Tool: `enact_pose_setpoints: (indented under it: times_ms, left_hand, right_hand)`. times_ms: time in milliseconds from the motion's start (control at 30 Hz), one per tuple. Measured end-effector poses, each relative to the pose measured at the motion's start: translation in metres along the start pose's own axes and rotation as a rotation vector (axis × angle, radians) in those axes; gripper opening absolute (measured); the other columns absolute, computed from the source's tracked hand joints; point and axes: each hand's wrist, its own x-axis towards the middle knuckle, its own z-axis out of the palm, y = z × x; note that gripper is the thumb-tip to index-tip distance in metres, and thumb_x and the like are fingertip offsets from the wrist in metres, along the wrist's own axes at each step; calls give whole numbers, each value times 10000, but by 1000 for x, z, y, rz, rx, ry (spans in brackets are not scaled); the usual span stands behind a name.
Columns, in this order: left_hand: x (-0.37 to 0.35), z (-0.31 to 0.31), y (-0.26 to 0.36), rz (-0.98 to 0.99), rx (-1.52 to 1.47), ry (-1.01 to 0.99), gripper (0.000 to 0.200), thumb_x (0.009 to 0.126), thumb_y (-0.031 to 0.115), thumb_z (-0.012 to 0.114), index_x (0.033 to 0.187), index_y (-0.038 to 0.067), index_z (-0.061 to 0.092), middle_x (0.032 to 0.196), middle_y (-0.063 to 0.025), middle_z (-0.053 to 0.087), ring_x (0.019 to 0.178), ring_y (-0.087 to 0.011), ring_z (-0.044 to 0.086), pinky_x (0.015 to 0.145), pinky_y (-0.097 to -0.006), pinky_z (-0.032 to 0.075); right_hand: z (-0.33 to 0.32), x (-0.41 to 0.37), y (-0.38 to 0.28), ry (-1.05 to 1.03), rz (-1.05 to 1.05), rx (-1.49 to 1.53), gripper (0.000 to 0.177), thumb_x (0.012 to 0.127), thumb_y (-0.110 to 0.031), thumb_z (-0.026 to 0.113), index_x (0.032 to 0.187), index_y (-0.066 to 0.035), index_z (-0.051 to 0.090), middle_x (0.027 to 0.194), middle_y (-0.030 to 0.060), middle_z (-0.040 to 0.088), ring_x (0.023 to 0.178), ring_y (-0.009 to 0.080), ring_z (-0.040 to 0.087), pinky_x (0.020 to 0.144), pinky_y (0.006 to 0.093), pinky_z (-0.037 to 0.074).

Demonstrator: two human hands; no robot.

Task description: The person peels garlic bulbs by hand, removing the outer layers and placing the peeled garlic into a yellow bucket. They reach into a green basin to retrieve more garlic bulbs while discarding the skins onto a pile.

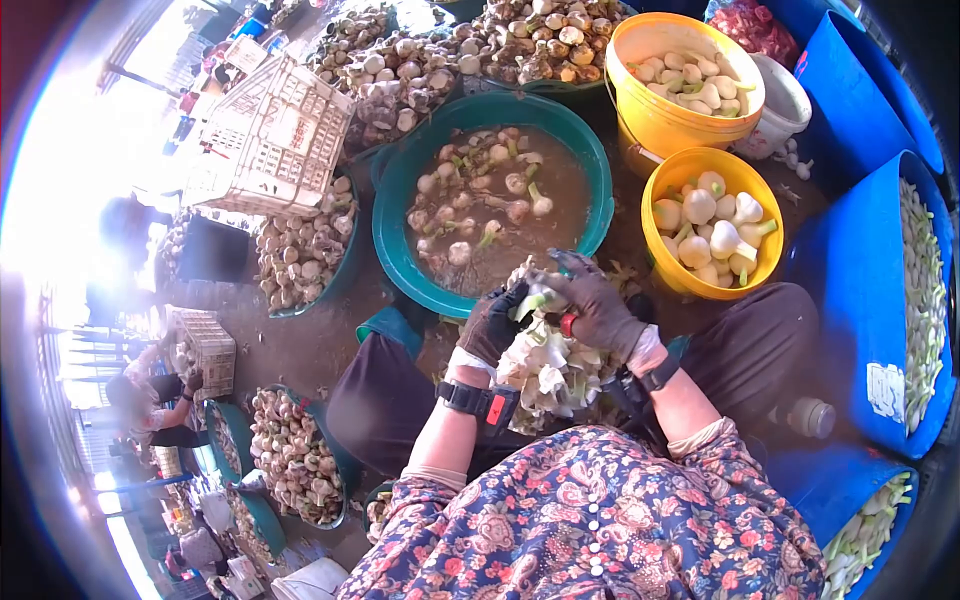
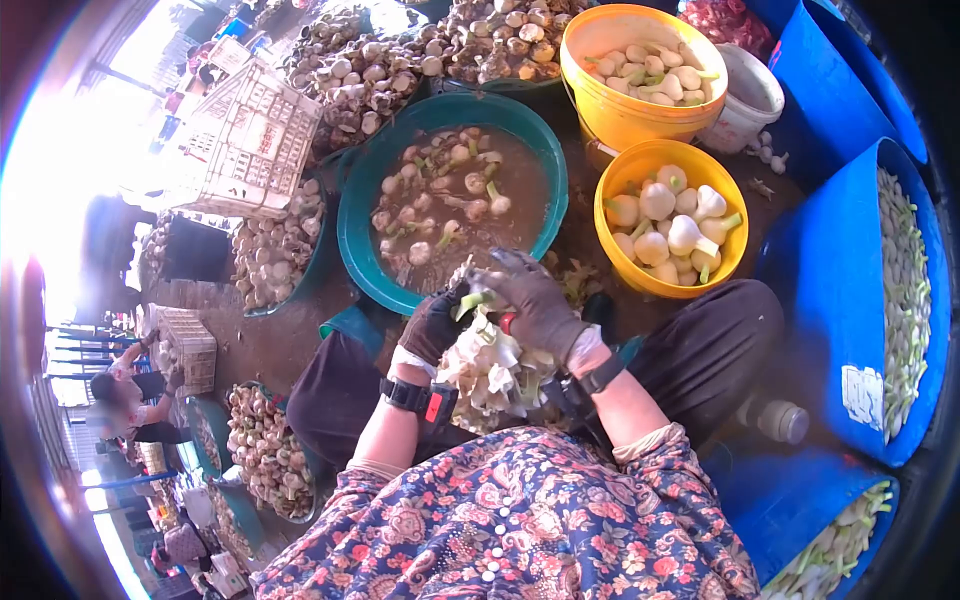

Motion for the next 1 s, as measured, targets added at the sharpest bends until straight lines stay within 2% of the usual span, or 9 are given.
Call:
enact_pose_setpoints:
  times_ms: [133, 300, 500, 667, 700, 733, 800, 900, 1000]
  left_hand:
    - [7, 5, 10, -579, -1216, 89, 253, 846, 144, 646, 1070, 29, 622, 965, -13, 638, 814, -108, 588, 718, -226, 478]
    - [-14, -8, 28, -271, -1008, -145, 123, 835, 134, 659, 885, 21, 657, 1014, -25, 614, 1009, -119, 519, 798, -271, 458]
    - [-38, -21, 11, -144, 152, -870, 449, 748, 454, 676, 943, 51, 653, 882, -132, 666, 784, -293, 626, 723, -357, 478]
    - [-17, -26, -29, -371, -1, -561, 547, 713, 524, 691, 1012, 69, 653, 915, -120, 677, 872, -284, 640, 772, -360, 485]
    - [-2, -24, -40, -482, -97, -423, 566, 716, 513, 691, 1035, 48, 636, 940, -139, 669, 890, -293, 635, 790, -363, 483]
    - [16, -20, -51, -589, -194, -283, 587, 718, 501, 691, 1058, 28, 619, 966, -159, 662, 907, -302, 630, 808, -365, 480]
    - [47, -1, -100, -581, 87, -6, 611, 717, 470, 697, 1077, -13, 595, 1028, -213, 632, 959, -336, 610, 834, -380, 472]
    - [90, 28, -154, -699, 222, 104, 648, 705, 471, 696, 1098, -29, 574, 1078, -246, 600, 1016, -371, 581, 860, -401, 462]
    - [118, 67, -207, -706, 144, 150, 673, 694, 503, 682, 1091, -29, 573, 1102, -261, 583, 1034, -390, 566, 855, -424, 463]
  right_hand:
    - [30, -7, 5, 187, 142, 383, 379, 723, -72, 663, 1091, -121, 586, 1042, 118, 596, 978, 283, 571, 862, 353, 459]
    - [41, -9, 48, 469, 1031, 1397, 213, 859, -314, 616, 813, -105, 621, 702, -31, 603, 550, 90, 548, 490, 237, 434]
    - [25, -11, 54, 499, 1120, 1712, 293, 843, -450, 584, 842, -160, 630, 640, -48, 574, 471, 66, 448, 412, 200, 317]
    - [33, -12, 66, 406, 1119, 1753, 286, 869, -433, 544, 914, -162, 619, 684, -32, 583, 504, 83, 463, 435, 193, 332]
    - [17, 13, 49, 697, 1140, 1878, 311, 872, -426, 536, 988, -144, 596, 783, -4, 595, 619, 102, 523, 539, 231, 431]
    - [-2, 7, 44, 788, 841, 2018, 445, 859, -466, 533, 1082, -81, 541, 926, 54, 589, 806, 142, 563, 700, 309, 489]
    - [-28, 6, 57, 193, 128, 2463, 631, 853, -527, 502, 1230, -24, 451, 1001, 105, 571, 923, 195, 561, 786, 366, 487]
    - [-44, 9, 59, 295, 425, 2370, 837, 839, -647, 401, 1390, -27, 286, 1009, 135, 577, 900, 234, 569, 775, 363, 482]
    - [-5, 2, 72, 251, 797, 1820, 749, 849, -646, 390, 1247, -16, 460, 928, 120, 615, 805, 216, 602, 710, 341, 507]
